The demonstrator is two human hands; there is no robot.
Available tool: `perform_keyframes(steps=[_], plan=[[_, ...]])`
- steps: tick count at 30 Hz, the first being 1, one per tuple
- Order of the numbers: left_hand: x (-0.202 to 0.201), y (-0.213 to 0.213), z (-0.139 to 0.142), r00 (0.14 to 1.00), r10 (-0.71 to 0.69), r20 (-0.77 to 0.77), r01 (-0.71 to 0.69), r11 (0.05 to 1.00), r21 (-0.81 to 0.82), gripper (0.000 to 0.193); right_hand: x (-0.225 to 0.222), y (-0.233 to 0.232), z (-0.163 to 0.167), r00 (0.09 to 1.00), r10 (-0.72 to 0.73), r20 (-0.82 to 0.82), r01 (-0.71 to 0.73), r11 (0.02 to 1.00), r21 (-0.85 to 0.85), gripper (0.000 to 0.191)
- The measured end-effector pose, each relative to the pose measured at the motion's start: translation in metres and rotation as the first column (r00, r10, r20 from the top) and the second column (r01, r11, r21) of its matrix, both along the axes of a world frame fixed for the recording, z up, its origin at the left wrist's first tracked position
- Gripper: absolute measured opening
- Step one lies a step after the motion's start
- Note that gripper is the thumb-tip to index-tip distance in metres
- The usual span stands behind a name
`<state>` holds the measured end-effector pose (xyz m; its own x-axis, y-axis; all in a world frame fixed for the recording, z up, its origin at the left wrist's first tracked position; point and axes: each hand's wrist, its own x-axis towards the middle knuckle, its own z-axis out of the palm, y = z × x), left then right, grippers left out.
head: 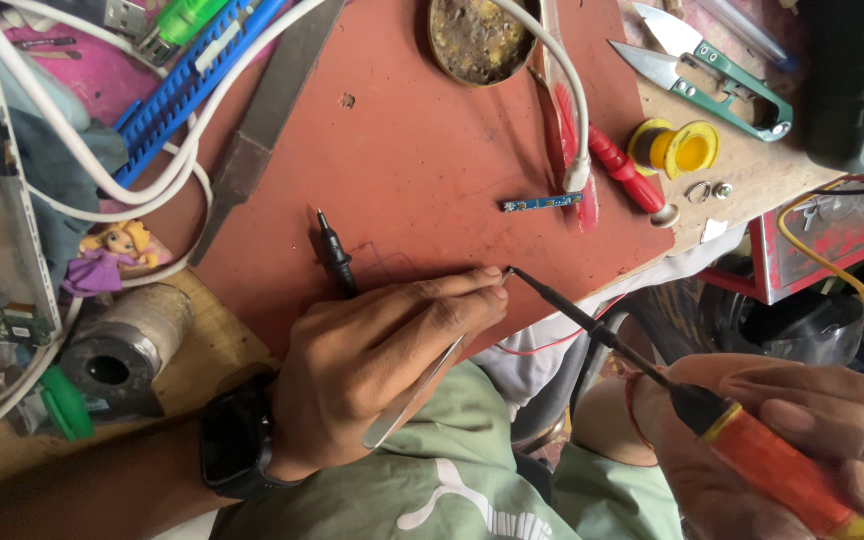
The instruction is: The person solders a small circuit board on a cluttered workbench, holding the board with tweezers while applying a soldering iron, then touches the board and wires with a probe and holds the board under a blue light to check it before resuming soldering.
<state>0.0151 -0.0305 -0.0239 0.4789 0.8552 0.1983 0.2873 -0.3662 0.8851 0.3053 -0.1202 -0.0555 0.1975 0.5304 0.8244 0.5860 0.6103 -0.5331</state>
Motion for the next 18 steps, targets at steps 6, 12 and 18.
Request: perform_keyframes(steps=[6,12,18], plan=[[0.0,0.001,-0.001,1.0,-0.005,0.006,0.005,1.0,0.011,0.024,0.02,-0.02,-0.018,0.999,-0.033,-0.011,0.033,0.999,-0.005,0.046],[0.0,0.001,0.001,1.0,-0.013,-0.004,0.013,1.0,0.007,0.023,0.01,-0.022,0.015,0.998,-0.059,0.007,0.059,0.974,-0.22,0.046],[0.0,0.0,0.0,1.0,-0.003,-0.005,0.004,1.0,0.007,0.023,0.061,-0.081,0.049,0.902,-0.026,0.431,0.403,0.408,-0.819,0.032]])
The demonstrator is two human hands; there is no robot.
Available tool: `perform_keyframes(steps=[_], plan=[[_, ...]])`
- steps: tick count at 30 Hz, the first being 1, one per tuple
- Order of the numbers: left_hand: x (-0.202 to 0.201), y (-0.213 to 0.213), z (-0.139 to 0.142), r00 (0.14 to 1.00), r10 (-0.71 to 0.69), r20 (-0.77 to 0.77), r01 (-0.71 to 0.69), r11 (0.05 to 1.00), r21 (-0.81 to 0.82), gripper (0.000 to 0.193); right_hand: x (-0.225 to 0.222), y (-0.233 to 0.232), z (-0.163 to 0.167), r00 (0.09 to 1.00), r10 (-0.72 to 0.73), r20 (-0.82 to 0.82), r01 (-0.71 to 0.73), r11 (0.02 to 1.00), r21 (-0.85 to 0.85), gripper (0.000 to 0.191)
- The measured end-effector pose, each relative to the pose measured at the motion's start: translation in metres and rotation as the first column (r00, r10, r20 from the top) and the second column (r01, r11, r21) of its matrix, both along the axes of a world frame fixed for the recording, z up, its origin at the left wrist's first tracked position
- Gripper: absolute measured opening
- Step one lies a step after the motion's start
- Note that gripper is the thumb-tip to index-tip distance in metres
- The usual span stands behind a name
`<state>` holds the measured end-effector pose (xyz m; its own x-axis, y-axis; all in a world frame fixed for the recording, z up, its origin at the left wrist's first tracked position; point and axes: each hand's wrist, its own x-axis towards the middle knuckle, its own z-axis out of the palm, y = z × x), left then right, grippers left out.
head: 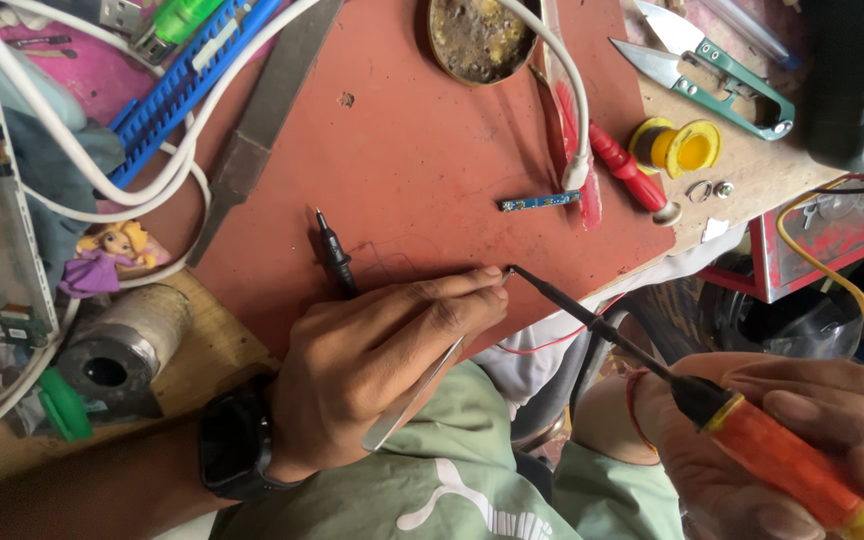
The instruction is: The person solders a small circuit board on a cluttered workbench, holding the board with tweezers while applying a soldering iron, then touches the board and wires with a probe and holds the board under a blue light to check it before resuming soldering.
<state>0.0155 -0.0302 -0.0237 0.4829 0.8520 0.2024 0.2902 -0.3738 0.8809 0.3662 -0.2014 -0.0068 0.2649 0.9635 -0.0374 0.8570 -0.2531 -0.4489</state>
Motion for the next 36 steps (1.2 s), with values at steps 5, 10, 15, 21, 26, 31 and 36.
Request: perform_keyframes(steps=[5,10,15,21,26,31,36], plan=[[0.0,-0.001,0.0,1.0,0.005,-0.005,-0.005,1.0,-0.004,0.023,0.03,-0.035,0.002,0.912,0.297,0.284,-0.252,0.95,-0.186,0.035],[0.0,-0.001,0.0,1.0,0.001,-0.001,-0.001,1.0,-0.003,0.024,-0.007,0.029,-0.005,0.933,0.34,0.115,-0.352,0.929,0.11,0.041],[-0.001,0.0,0.001,1.0,0.003,-0.01,-0.003,1.0,-0.002,0.024,-0.066,0.095,-0.029,0.925,0.38,0.027,-0.247,0.545,0.801,0.035],[-0.001,0.0,0.001,1.0,-0.005,-0.009,0.005,1.0,-0.007,0.025,-0.052,0.083,-0.036,0.901,0.429,0.06,-0.306,0.533,0.789,0.029],[0.0,0.0,0.0,1.0,-0.003,-0.001,0.003,1.0,-0.005,0.024,-0.05,0.078,-0.019,0.908,0.406,0.104,-0.368,0.652,0.663,0.029],[0.0,-0.001,-0.001,1.0,0.001,0.0,-0.001,1.0,-0.004,0.024,-0.069,0.075,0.029,0.905,0.374,0.205,-0.413,0.889,0.2,0.035],[-0.002,0.0,0.0,1.0,-0.006,0.006,0.006,1.0,-0.019,0.025,-0.056,0.066,0.039,0.873,0.415,0.257,-0.438,0.898,0.037,0.043]])
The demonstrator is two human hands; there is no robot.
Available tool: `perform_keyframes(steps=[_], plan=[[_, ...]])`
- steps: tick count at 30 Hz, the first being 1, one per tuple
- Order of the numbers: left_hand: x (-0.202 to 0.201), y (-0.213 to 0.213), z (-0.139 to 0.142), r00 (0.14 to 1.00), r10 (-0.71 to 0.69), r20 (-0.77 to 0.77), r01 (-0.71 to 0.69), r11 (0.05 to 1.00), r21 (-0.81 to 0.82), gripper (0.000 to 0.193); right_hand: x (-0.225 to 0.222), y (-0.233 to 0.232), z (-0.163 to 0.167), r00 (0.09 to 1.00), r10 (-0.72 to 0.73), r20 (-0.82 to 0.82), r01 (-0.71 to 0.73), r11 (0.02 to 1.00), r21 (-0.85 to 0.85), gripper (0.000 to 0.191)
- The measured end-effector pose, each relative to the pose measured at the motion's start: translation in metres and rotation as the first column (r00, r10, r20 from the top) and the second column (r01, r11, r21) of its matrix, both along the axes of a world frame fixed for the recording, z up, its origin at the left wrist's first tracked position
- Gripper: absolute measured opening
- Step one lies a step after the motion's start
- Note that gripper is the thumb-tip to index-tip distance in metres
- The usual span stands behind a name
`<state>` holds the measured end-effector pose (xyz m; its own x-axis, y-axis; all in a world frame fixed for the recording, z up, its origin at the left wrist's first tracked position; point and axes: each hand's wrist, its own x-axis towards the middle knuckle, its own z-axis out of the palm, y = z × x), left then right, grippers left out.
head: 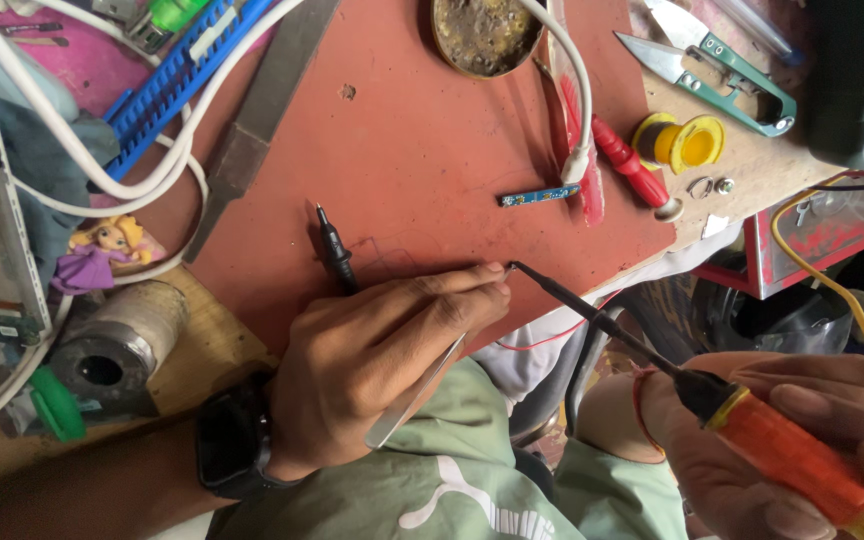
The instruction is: The person solders a small circuit board on a cluttered workbench, holding the board with tweezers while applying a soldering iron, then touches the board and wires with a probe and holds the board under a blue light to check it before resuming soldering.
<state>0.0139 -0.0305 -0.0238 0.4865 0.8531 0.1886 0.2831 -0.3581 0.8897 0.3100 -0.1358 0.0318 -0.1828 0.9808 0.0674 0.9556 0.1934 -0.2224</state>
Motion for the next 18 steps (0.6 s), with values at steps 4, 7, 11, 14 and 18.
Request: perform_keyframes(steps=[4,7,11,14,18], plan=[[0.0,0.0,0.0,1.0,0.0,-0.008,0.0,1.0,0.004,0.025,0.018,0.004,-0.023,0.951,0.308,-0.041,-0.292,0.931,0.22,0.059],[0.0,0.0,0.0,1.0,-0.005,-0.012,0.005,1.0,0.01,0.025,0.027,0.013,-0.028,0.956,0.283,-0.078,-0.246,0.916,0.316,0.074],[0.0,0.0,0.001,1.0,-0.006,-0.014,0.006,1.0,0.011,0.026,0.032,0.023,-0.032,0.919,0.395,0.005,-0.372,0.862,0.344,0.08],[-0.001,0.0,0.0,1.0,-0.011,-0.013,0.011,1.0,0.012,0.027,0.033,0.019,-0.054,0.922,0.318,-0.219,-0.138,0.801,0.583,0.063],[-0.002,-0.001,0.0,1.0,-0.013,-0.008,0.013,1.0,-0.001,0.028,0.032,0.009,-0.09,0.792,0.282,-0.542,0.188,0.731,0.656,0.046]])
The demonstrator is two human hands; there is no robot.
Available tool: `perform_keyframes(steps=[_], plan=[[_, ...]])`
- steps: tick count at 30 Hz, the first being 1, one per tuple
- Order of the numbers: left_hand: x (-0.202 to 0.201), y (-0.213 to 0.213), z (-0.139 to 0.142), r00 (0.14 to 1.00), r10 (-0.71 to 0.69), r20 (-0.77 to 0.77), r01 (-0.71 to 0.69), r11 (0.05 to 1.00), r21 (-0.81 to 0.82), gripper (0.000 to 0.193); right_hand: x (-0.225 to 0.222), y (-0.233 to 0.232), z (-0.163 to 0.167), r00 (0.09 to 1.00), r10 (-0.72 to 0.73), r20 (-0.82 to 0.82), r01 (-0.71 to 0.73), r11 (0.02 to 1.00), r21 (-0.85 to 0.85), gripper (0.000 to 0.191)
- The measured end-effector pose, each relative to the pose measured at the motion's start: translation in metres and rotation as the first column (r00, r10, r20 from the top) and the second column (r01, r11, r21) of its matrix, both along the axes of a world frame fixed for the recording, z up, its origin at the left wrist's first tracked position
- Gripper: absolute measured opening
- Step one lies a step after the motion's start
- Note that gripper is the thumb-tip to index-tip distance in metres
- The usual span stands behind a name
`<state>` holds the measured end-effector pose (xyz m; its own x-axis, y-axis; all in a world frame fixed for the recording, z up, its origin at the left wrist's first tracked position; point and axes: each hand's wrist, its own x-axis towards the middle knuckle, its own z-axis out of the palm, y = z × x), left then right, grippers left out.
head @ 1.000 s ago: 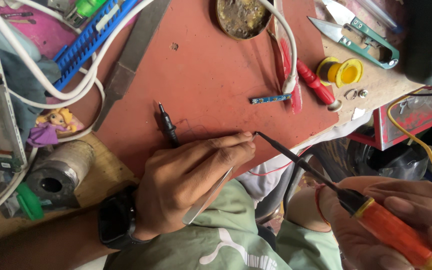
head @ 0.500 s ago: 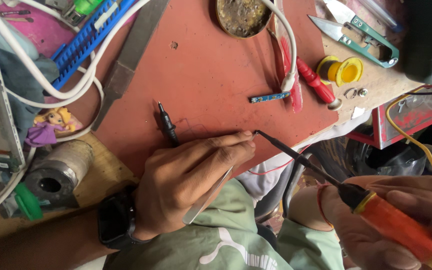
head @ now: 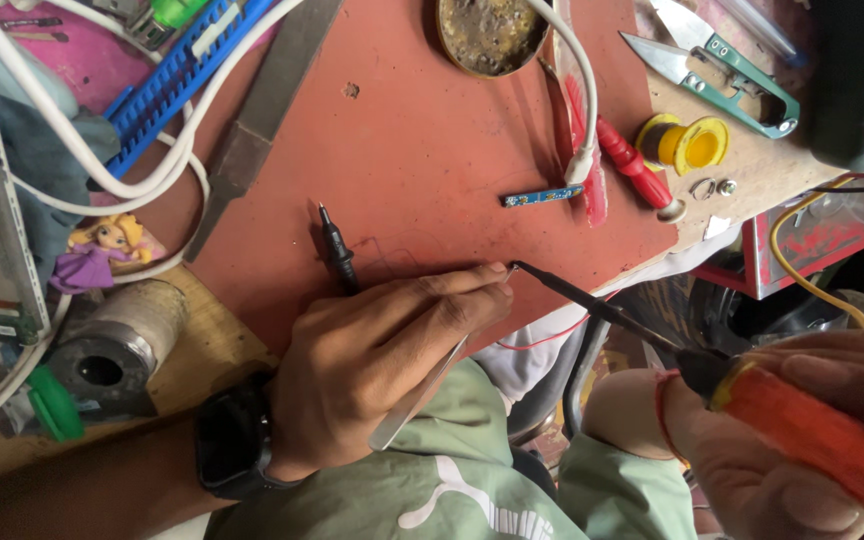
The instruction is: The person solders a small circuit board on a cluttered workbench, holding the board with tweezers while applying a soldering iron, then touches the board and wires with a probe and holds the board under a blue light to check it before resuming soldering.
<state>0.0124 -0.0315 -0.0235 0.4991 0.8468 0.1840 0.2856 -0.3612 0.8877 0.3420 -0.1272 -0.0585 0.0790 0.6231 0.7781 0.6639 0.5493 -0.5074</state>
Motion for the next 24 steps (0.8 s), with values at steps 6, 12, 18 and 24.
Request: perform_keyframes(steps=[6,12,18,24], plan=[[-0.002,0.001,0.0,1.0,-0.019,0.011,0.019,1.0,-0.006,0.028,-0.008,0.01,-0.007,0.991,-0.011,-0.133,0.014,1.0,0.022,0.05],[-0.001,0.001,0.0,1.0,-0.021,0.016,0.021,1.0,-0.018,0.027,-0.03,0.031,0.011,0.968,0.049,-0.246,-0.076,0.992,-0.102,0.051],[0.0,0.001,0.0,1.0,-0.003,0.007,0.003,1.0,-0.003,0.025,-0.026,0.046,0.004,0.992,-0.117,0.045,0.106,0.974,0.199,0.045],[-0.001,0.001,0.001,1.0,-0.008,0.014,0.008,1.0,-0.006,0.025,-0.007,0.02,-0.003,0.932,-0.14,-0.333,0.168,0.984,0.056,0.056]])
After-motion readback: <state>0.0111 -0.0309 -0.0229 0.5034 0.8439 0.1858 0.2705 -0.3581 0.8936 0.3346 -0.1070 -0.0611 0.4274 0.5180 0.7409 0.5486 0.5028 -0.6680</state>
